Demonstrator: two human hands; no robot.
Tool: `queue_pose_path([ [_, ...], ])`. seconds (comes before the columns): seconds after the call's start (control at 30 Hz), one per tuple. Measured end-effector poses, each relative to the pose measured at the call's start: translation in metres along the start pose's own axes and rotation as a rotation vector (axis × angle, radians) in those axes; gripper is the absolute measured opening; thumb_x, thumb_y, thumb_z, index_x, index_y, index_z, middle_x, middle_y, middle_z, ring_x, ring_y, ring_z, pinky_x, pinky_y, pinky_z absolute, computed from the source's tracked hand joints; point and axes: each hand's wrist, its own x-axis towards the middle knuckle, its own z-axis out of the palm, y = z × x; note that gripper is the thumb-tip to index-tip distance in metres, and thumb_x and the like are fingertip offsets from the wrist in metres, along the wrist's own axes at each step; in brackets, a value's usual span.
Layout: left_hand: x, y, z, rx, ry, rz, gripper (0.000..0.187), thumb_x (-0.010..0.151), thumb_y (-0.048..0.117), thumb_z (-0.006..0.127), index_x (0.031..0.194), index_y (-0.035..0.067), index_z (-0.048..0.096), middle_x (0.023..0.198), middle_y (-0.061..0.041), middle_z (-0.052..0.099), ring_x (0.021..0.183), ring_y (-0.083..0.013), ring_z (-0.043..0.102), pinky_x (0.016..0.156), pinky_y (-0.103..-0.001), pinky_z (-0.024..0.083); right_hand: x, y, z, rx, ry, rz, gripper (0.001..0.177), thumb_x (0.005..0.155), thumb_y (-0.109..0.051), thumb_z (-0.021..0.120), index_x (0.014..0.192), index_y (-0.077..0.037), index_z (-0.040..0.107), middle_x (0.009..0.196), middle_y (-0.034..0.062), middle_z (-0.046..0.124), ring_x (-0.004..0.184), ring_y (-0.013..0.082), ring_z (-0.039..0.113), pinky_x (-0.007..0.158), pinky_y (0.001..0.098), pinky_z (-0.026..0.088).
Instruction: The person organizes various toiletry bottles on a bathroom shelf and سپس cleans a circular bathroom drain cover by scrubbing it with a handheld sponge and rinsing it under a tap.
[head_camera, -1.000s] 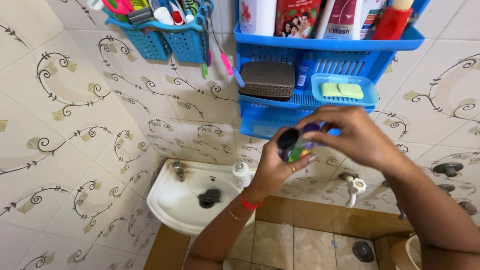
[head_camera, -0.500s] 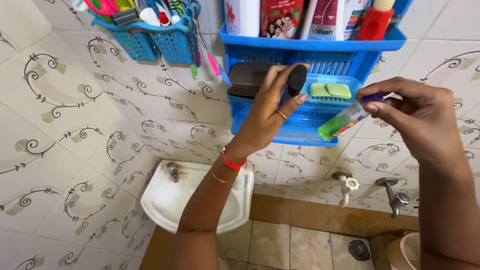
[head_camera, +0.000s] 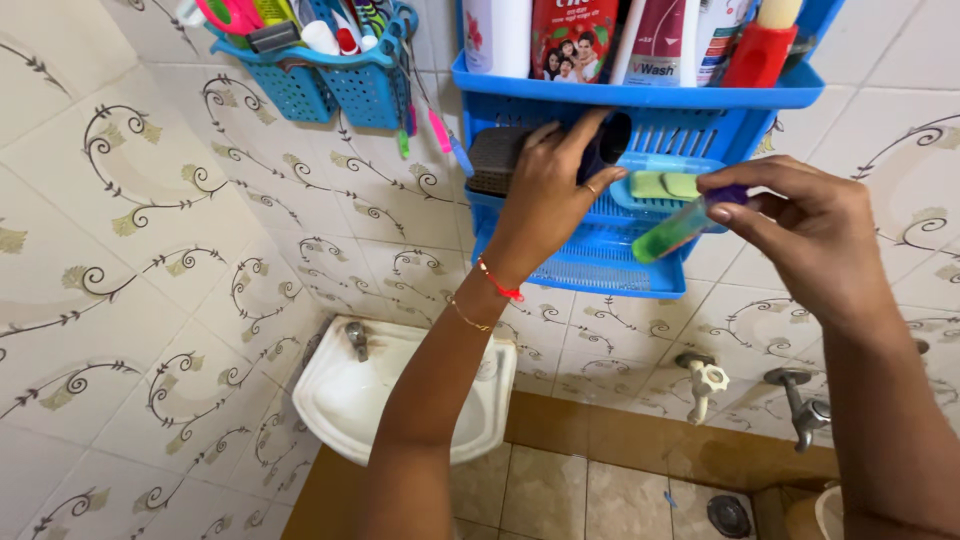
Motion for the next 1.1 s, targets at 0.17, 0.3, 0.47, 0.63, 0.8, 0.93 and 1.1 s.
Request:
queue_pose_path([
  [0.17, -0.003, -0.004, 0.003, -0.012, -0.024, -0.055, 0.056, 0.089, 0.027, 0.079, 0.138, 0.006, 0.059, 0.113, -0.019, 0.069, 0.106, -0.0415, 0.063, 0.1, -0.05, 0.048, 0.01, 0.012, 0.019, 0.249, 0.045, 0.047, 0.027, 0.097, 0.0, 0.072, 0.123, 0.005, 0.07, 0.114, 0.0112, 0.072, 0.095, 0.0111, 0.069, 0.082, 0.0227, 0.057],
  [0.3, -0.001, -0.003, -0.002, 0.096, 0.002, -0.006, 0.048, 0.092, 0.028, 0.075, 0.134, 0.009, 0.062, 0.122, -0.014, 0.067, 0.11, -0.0381, 0.062, 0.101, -0.048, 0.047, 0.014, 0.013, 0.03, 0.345, 0.114, 0.004, 0.025, 0.099, 0.001, 0.072, 0.123, 0.007, 0.068, 0.118, 0.0101, 0.072, 0.099, 0.0115, 0.069, 0.089, 0.0229, 0.058],
  [0.47, -0.002, 0.004, -0.009, 0.12, 0.025, 0.045, 0.043, 0.098, 0.028, 0.07, 0.134, 0.007, 0.06, 0.123, -0.013, 0.065, 0.113, -0.0353, 0.061, 0.104, -0.048, 0.044, 0.017, 0.004, 0.044, 0.212, 0.199, -0.196, 0.023, 0.101, 0.001, 0.074, 0.123, 0.004, 0.069, 0.119, 0.0109, 0.069, 0.106, 0.0128, 0.069, 0.095, 0.0246, 0.06],
  [0.63, -0.019, 0.017, -0.022, 0.04, 0.094, -0.006, 0.023, 0.105, 0.015, 0.06, 0.126, 0.01, 0.067, 0.124, -0.007, 0.067, 0.117, -0.0312, 0.062, 0.109, -0.046, 0.044, 0.026, -0.004, 0.06, -0.154, 0.273, -0.358, 0.025, 0.098, 0.001, 0.08, 0.121, 0.0, 0.072, 0.116, 0.0127, 0.074, 0.103, 0.0192, 0.068, 0.089, 0.0262, 0.06],
  [0.8, -0.037, 0.023, -0.017, 0.142, 0.196, 0.019, 0.017, 0.1, 0.014, 0.065, 0.116, 0.011, 0.068, 0.126, -0.006, 0.063, 0.12, -0.0301, 0.06, 0.114, -0.049, 0.041, 0.035, -0.005, 0.077, -0.296, 0.303, -0.406, 0.032, 0.091, -0.006, 0.085, 0.121, -0.003, 0.074, 0.112, 0.0105, 0.075, 0.089, 0.0206, 0.066, 0.081, 0.0342, 0.054],
  [0.93, -0.047, 0.022, -0.016, 0.195, 0.185, 0.008, 0.022, 0.097, 0.015, 0.068, 0.118, 0.011, 0.068, 0.129, -0.007, 0.061, 0.124, -0.0297, 0.058, 0.119, -0.052, 0.035, 0.041, -0.005, 0.086, -0.311, 0.299, -0.29, 0.032, 0.09, -0.01, 0.089, 0.117, -0.003, 0.074, 0.099, 0.0112, 0.072, 0.08, 0.0203, 0.064, 0.074, 0.0341, 0.052],
  [1.1, -0.044, 0.02, -0.02, 0.2, 0.179, 0.0, 0.031, 0.103, 0.014, 0.059, 0.133, 0.011, 0.064, 0.135, -0.007, 0.062, 0.129, -0.0268, 0.058, 0.123, -0.052, 0.034, 0.045, -0.007, 0.081, -0.345, 0.207, -0.362, 0.032, 0.094, -0.008, 0.083, 0.124, -0.003, 0.073, 0.105, 0.0123, 0.075, 0.082, 0.0235, 0.063, 0.077, 0.0356, 0.052],
])
